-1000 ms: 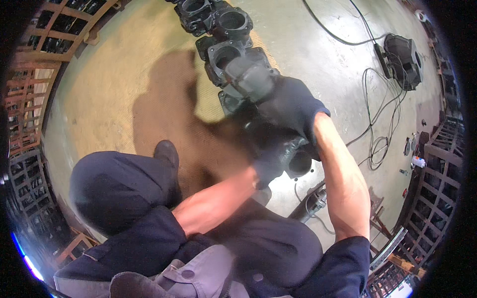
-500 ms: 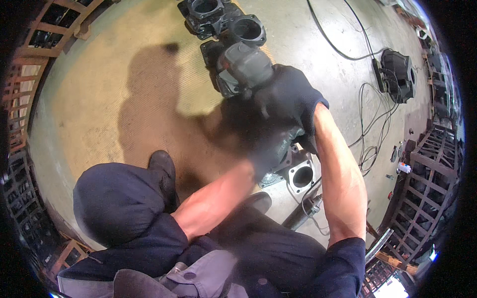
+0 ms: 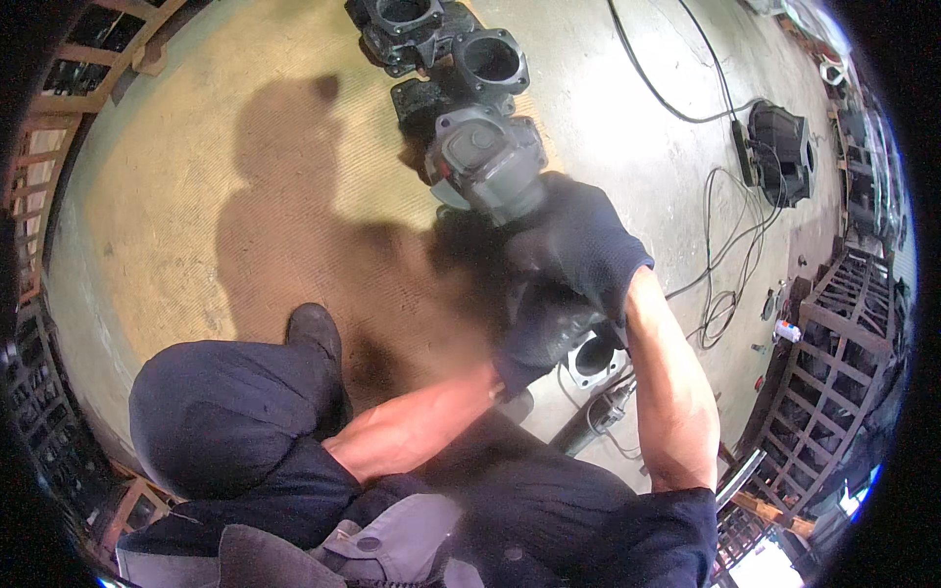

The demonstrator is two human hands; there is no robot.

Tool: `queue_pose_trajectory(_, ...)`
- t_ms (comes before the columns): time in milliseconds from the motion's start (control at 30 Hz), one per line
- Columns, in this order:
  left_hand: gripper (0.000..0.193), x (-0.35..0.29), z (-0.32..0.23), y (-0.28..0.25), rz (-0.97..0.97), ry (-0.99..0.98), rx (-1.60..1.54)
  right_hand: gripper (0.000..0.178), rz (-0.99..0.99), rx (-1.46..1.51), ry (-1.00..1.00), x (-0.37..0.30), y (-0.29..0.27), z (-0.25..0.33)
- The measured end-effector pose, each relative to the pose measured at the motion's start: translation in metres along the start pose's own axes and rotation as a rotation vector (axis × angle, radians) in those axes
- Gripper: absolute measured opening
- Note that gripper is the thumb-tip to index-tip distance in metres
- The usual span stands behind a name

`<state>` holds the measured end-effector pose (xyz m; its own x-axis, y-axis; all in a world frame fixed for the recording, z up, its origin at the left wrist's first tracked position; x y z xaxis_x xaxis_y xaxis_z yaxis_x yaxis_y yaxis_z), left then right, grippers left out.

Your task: The person uses a handheld angle grinder with a wire brush attachment to clean and deburr the surfaces of several metal engine parts laid out on the floor. They systematically move from one part to the next, grinding the edges and faces before setting the finished pieces aside.

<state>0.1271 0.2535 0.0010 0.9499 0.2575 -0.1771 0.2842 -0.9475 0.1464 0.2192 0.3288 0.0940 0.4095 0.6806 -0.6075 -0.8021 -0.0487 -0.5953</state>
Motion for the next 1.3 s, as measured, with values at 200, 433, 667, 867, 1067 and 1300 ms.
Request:
queue_pose_trajectory(200,0.031,0.013,-0.03,-0.025,0.015,-0.055,-0.383,0.047,-0.062,0.029,-0.032,0.026,-0.025,0.002)
queue_pose_trajectory(433,0.026,0.023,-0.036,0.002,-0.082,0.025,-0.478,0.044,-0.052,0.12,0.023,-0.001,-0.036,-0.022)
queue_pose_trajectory(667,0.024,0.0,-0.014,0.045,-0.11,-0.021,-0.497,0.043,-0.082,0.197,0.115,-0.04,-0.021,-0.037)
queue_pose_trajectory(867,0.019,0.021,-0.041,-0.005,-0.089,0.086,-0.24,0.045,-0.027,0.093,-0.039,0.002,-0.039,-0.035)
queue_pose_trajectory(1067,0.019,0.019,-0.065,-0.029,-0.076,-0.094,-0.413,0.049,-0.067,0.061,0.02,0.01,-0.042,-0.008)
queue_pose_trajectory(1300,0.027,0.009,-0.029,0.025,-0.144,-0.071,-0.547,0.047,-0.081,0.224,0.004,-0.023,-0.025,-0.033)
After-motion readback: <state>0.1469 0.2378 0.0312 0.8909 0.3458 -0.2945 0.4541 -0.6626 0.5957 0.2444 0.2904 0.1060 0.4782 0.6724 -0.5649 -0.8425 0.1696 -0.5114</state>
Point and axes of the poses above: each hand's wrist, its own x-axis towards the middle knuckle, its own y-axis out of the palm, z = x × y, the point moved 4 cm from there along x, towards the middle knuckle, and after that the axes turned 2 degrees about x, right-handed, at the moved point
